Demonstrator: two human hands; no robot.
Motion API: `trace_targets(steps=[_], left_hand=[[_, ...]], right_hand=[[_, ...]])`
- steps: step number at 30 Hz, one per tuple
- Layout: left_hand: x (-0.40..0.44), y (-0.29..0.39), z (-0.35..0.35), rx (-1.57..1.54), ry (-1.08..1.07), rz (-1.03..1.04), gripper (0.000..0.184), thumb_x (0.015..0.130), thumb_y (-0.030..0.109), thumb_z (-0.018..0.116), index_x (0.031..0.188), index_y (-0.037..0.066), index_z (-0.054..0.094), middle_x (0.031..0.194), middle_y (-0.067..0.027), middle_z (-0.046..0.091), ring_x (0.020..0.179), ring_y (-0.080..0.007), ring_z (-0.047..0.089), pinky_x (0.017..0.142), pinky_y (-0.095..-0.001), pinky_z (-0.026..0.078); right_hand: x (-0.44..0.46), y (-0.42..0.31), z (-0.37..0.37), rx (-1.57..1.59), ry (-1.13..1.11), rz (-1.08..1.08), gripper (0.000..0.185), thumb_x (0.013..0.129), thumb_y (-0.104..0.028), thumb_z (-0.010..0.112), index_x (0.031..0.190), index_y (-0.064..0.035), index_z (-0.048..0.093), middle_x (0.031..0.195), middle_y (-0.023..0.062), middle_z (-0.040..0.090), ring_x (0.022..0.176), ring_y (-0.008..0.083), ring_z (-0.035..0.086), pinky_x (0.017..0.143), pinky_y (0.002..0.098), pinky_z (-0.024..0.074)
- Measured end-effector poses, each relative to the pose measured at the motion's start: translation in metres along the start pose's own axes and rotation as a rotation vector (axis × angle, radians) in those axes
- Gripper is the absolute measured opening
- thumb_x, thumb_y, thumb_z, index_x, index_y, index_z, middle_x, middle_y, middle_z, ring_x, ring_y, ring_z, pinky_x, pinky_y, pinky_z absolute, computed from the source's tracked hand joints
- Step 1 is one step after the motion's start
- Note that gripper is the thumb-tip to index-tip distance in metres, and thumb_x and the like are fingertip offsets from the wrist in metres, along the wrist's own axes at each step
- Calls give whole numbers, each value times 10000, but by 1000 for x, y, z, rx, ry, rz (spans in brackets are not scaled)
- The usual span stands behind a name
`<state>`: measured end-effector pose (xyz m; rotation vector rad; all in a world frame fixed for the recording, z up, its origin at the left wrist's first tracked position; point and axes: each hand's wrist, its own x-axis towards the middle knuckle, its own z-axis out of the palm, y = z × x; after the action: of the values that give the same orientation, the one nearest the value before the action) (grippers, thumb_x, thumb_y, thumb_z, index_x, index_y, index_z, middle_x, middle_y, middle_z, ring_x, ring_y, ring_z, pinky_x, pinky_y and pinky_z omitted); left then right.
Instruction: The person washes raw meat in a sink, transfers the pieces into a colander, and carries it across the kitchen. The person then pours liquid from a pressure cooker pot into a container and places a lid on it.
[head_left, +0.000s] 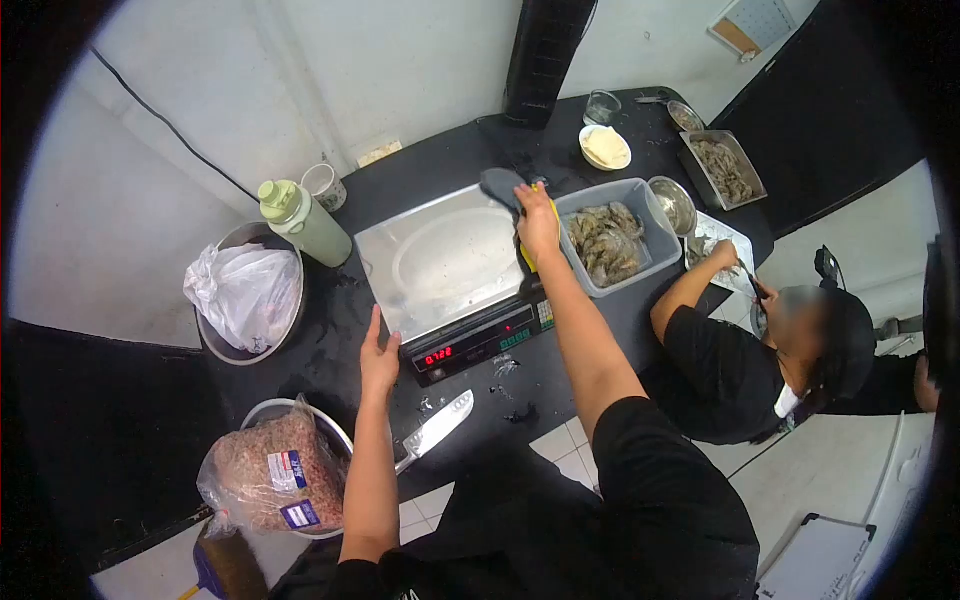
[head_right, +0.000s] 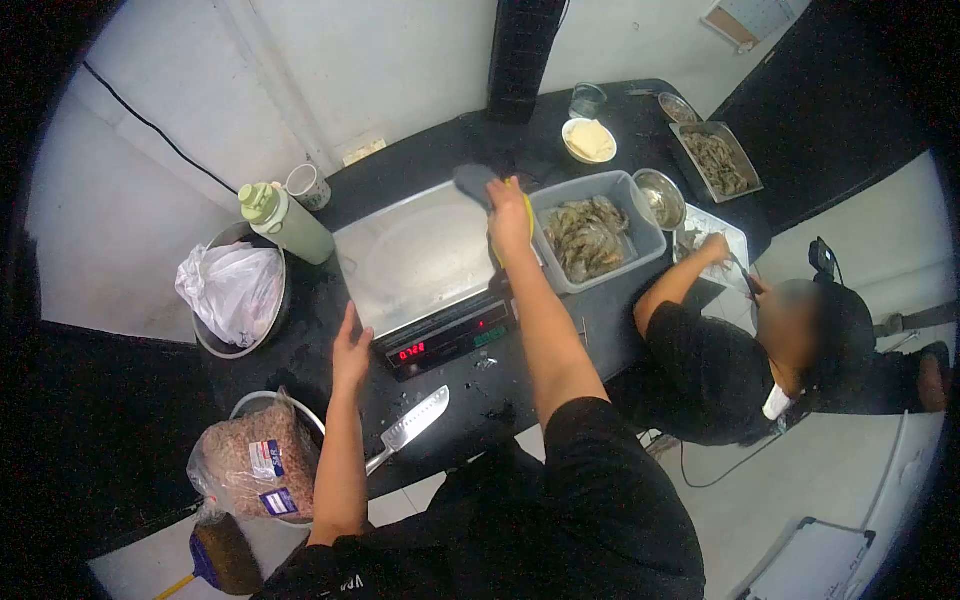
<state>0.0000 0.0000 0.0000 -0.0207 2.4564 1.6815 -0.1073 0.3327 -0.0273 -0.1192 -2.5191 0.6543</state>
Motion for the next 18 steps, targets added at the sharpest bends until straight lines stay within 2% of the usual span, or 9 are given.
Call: trace_targets(steps=[3, 4, 5, 6, 9, 11, 14, 16, 18], left_hand=[[2, 3, -8, -182, 1, -103, 585, 867, -8, 539, 1402, 148, 362, 1318, -165, 482, 1100, -180, 512, 926, -257, 378], [2, -3, -1, -224, -2, -121, 584, 868, -9, 536, 1404, 135, 355, 1318, -166, 480, 1096, -181, 514, 925, -257, 379], [1, -8, -1, -254, -4, -140, 584, 869, -10, 533, 1406, 123, 348, 1319, -168, 478, 1092, -181, 516, 925, -257, 380], [-1, -7, -1, -254, -12, -139, 584, 869, -10, 533, 1406, 123, 348, 1319, -168, 478, 1092, -181, 516, 925, -257, 380], [5, -44, -4, -303, 30, -25, 579, 875, -8, 520, 1411, 63, 313, 1344, -172, 453, 1129, -185, 499, 938, -265, 379], [4, -57, -12, -296, 28, -133, 581, 875, -16, 514, 1411, 44, 299, 1393, -175, 393, 1196, -192, 457, 969, -284, 369], [-16, 13, -14, -318, -22, -261, 581, 875, -18, 511, 1410, 27, 287, 1399, -170, 385, 1235, -188, 420, 986, -289, 357], [-6, -26, -10, -358, -16, -190, 586, 876, -18, 512, 1413, 30, 283, 1379, -163, 412, 1229, -182, 423, 987, -280, 347], [-8, -18, -13, -381, -18, -136, 583, 874, -18, 517, 1410, 32, 293, 1339, -148, 463, 1220, -174, 427, 999, -255, 309]], right_hand=[[-13, -59, 20, 352, 99, 229, 304, 778, -8, 530, 1072, -26, 604, 1173, 212, 553, 1132, 362, 497, 979, 395, 383], [-27, -75, 49, 424, 84, 197, 306, 778, 4, 511, 1070, -19, 601, 1124, 198, 574, 1102, 349, 509, 966, 392, 387], [-44, -100, 65, 244, 120, -89, 323, 772, 16, 499, 1076, -24, 600, 1131, 183, 578, 1114, 333, 507, 992, 389, 370], [-64, -124, 97, 421, 26, -5, 324, 756, 13, 499, 1056, -29, 616, 1141, 166, 582, 1137, 332, 498, 1017, 398, 357], [-111, -197, 67, 416, -140, -246, 409, 733, 19, 495, 1124, -32, 604, 1222, 141, 560, 1247, 323, 426, 1058, 407, 322], [-129, -190, 57, 396, -145, -284, 447, 708, 34, 516, 1142, -39, 597, 1239, 134, 551, 1261, 317, 412, 1062, 407, 317], [-129, -140, 16, 340, -185, -235, 622, 561, 117, 606, 1156, -63, 587, 1264, 119, 531, 1289, 300, 379, 1078, 397, 293], [-116, -85, -12, 490, -36, 5, 426, 675, 77, 538, 1075, -44, 617, 1179, 147, 578, 1178, 331, 482, 1053, 407, 329], [-93, -41, -44, 144, 9, -34, 491, 677, 122, 496, 1139, -19, 586, 1207, 186, 553, 1193, 347, 465, 1048, 409, 334]])
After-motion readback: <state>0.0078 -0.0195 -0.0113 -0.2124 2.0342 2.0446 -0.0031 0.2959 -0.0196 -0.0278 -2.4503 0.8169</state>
